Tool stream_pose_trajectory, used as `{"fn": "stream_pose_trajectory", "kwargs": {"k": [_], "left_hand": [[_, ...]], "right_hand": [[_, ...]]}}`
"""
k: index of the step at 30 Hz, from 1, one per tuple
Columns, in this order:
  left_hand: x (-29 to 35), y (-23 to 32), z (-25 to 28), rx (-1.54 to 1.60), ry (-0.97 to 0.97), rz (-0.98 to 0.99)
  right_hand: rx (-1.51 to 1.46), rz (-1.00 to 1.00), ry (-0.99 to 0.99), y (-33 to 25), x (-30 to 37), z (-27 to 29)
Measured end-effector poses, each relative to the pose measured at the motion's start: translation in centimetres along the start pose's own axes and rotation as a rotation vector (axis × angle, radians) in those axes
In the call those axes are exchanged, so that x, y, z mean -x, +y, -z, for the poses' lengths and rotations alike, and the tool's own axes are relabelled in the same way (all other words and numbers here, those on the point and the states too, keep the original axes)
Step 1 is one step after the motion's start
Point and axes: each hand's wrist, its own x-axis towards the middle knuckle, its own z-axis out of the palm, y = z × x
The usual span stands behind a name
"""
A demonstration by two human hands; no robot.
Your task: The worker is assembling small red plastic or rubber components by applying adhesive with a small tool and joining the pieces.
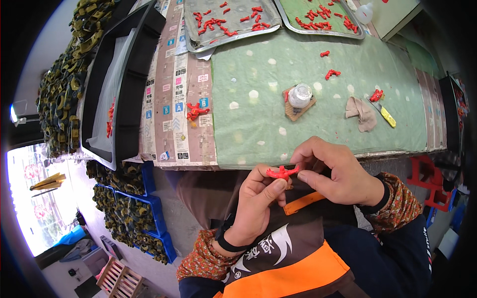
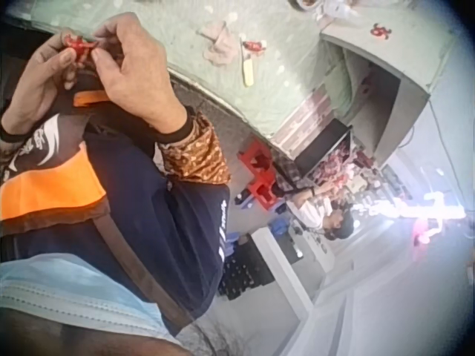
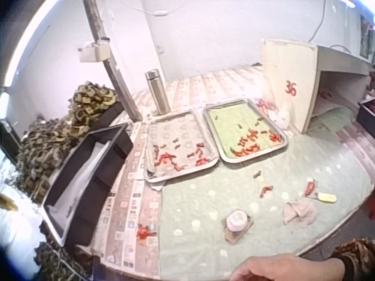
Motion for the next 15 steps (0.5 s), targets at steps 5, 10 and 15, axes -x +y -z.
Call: {"fn": "stream_pose_trajectory", "kwargs": {"k": [5, 10, 15], "left_hand": [[0.34, 0.38, -0.68, 0.126, 0.049, 0.125], [0.4, 0.47, -0.84, 0.161, 0.05, 0.183], [0.43, 0.69, -0.95, 0.221, 0.031, 0.253]], "right_hand": [[0.109, 0.109, 0.01, 0.37, -0.35, 0.2], [0.203, 0.197, -0.007, 0.39, -0.7, 0.22], [0.216, 0.214, -0.019, 0.53, -0.82, 0.26]]}}
